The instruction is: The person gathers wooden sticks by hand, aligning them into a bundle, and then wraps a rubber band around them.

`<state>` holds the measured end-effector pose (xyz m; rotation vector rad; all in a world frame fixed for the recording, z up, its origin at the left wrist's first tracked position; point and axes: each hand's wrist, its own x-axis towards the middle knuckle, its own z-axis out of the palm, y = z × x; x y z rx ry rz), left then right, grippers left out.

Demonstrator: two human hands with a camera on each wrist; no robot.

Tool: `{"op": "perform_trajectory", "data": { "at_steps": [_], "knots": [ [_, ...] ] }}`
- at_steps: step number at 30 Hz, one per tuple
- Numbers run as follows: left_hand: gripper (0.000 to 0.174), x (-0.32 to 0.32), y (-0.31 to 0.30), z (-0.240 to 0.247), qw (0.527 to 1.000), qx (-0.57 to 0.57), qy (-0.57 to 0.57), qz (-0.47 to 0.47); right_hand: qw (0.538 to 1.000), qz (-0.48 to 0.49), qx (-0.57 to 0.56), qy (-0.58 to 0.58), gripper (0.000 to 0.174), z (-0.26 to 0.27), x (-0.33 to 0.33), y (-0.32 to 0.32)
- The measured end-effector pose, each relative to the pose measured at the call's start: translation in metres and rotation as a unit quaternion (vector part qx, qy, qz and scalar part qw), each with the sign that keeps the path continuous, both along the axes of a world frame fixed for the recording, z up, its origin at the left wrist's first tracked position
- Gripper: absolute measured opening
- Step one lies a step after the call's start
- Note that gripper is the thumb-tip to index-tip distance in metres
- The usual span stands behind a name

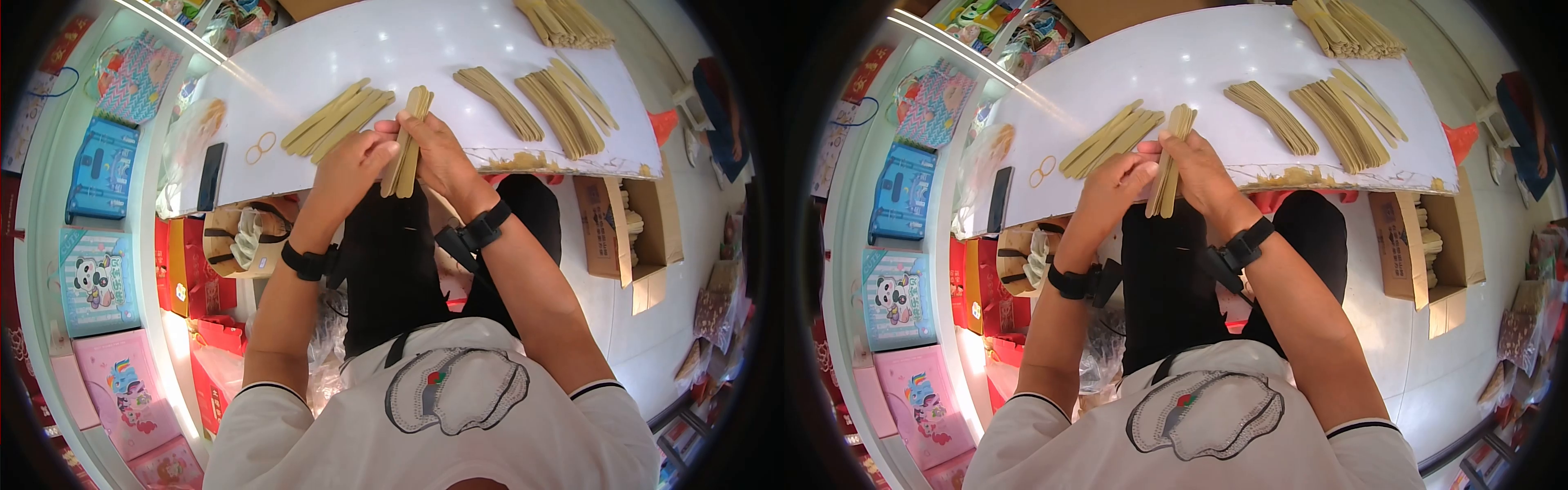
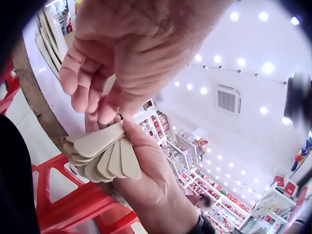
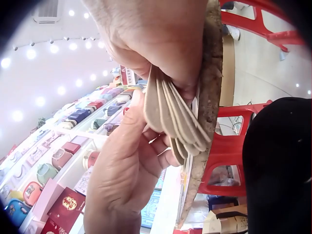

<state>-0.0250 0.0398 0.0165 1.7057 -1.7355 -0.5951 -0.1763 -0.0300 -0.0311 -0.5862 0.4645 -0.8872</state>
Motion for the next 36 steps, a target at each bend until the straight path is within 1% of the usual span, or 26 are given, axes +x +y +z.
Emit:
{"op": "perform_trajectory", "data": {
  "at_steps": [3,4,5,6,7,10,13,16,17,18,19,22,23,26,27,30,32,34,36],
  "knots": [
    [0.025,0.033,-0.020,0.004,0.994,-0.049,-0.052,0.080,1.000,0.001,-0.007,0.022,0.026,-0.008,-0.001,-0.004],
    [0.024,0.048,-0.028,-0.002,0.986,-0.079,-0.119,0.084,1.000,0.001,-0.008,0.026,0.025,-0.006,-0.002,-0.004],
    [0.023,0.065,-0.038,-0.014,0.972,-0.109,-0.186,0.089,0.999,0.001,-0.011,0.030,0.025,-0.004,-0.001,-0.004],
    [0.022,0.072,-0.044,-0.015,0.953,-0.138,-0.253,0.091,1.000,0.000,-0.010,0.024,0.025,-0.004,0.000,-0.004],
    [0.016,0.077,-0.048,-0.018,0.954,-0.124,-0.262,0.081,1.000,-0.002,-0.009,0.019,0.025,-0.005,0.000,-0.004],
    [0.016,0.079,-0.049,-0.022,0.957,-0.103,-0.266,0.060,1.000,-0.005,-0.008,0.004,0.025,-0.005,-0.001,-0.004],
    [0.015,0.082,-0.053,-0.026,0.961,-0.107,-0.250,0.056,1.000,-0.002,-0.006,0.001,0.025,-0.007,-0.001,-0.004],
    [0.016,0.081,-0.050,-0.011,0.955,-0.179,-0.232,0.044,1.000,0.003,-0.007,0.002,0.026,-0.008,-0.001,-0.006],
    [0.017,0.076,-0.048,-0.004,0.982,-0.137,-0.119,0.053,1.000,0.004,-0.006,0.001,0.026,-0.009,-0.001,-0.005],
    [0.018,0.066,-0.044,0.004,0.994,-0.092,-0.004,0.062,1.000,0.004,-0.007,0.003,0.027,-0.009,-0.002,-0.005],
    [0.020,0.058,-0.040,0.010,0.990,-0.047,0.109,0.071,1.000,0.005,-0.008,0.004,0.027,-0.008,-0.002,-0.004],
    [0.025,0.029,-0.025,0.013,0.960,0.068,0.271,0.026,1.000,0.001,-0.012,-0.011,0.029,-0.002,0.002,-0.002],
    [0.024,0.014,-0.021,0.013,0.947,0.067,0.315,0.015,1.000,-0.003,-0.012,-0.017,0.030,-0.002,0.001,-0.002],
    [0.025,-0.001,-0.024,0.000,0.920,0.098,0.379,0.020,1.000,0.013,-0.021,-0.019,0.037,-0.015,-0.003,-0.007],
    [0.027,-0.002,-0.025,-0.004,0.916,0.107,0.385,0.027,1.000,0.010,-0.013,-0.020,0.038,-0.012,-0.003,-0.007],
    [0.030,-0.007,-0.024,-0.008,0.907,0.132,0.399,-0.005,1.000,0.006,0.008,-0.030,0.041,-0.005,-0.002,-0.004],
    [0.027,-0.009,-0.026,-0.015,0.911,0.125,0.393,0.006,0.999,0.012,0.019,-0.042,0.042,-0.003,-0.001,-0.004],
    [0.025,-0.011,-0.030,-0.017,0.915,0.117,0.385,0.012,0.998,0.024,0.022,-0.046,0.040,-0.003,-0.003,-0.005],
    [0.024,-0.014,-0.034,-0.015,0.943,0.124,0.306,0.028,0.999,0.023,0.005,-0.031,0.036,-0.004,-0.005,-0.006]
  ]
}}
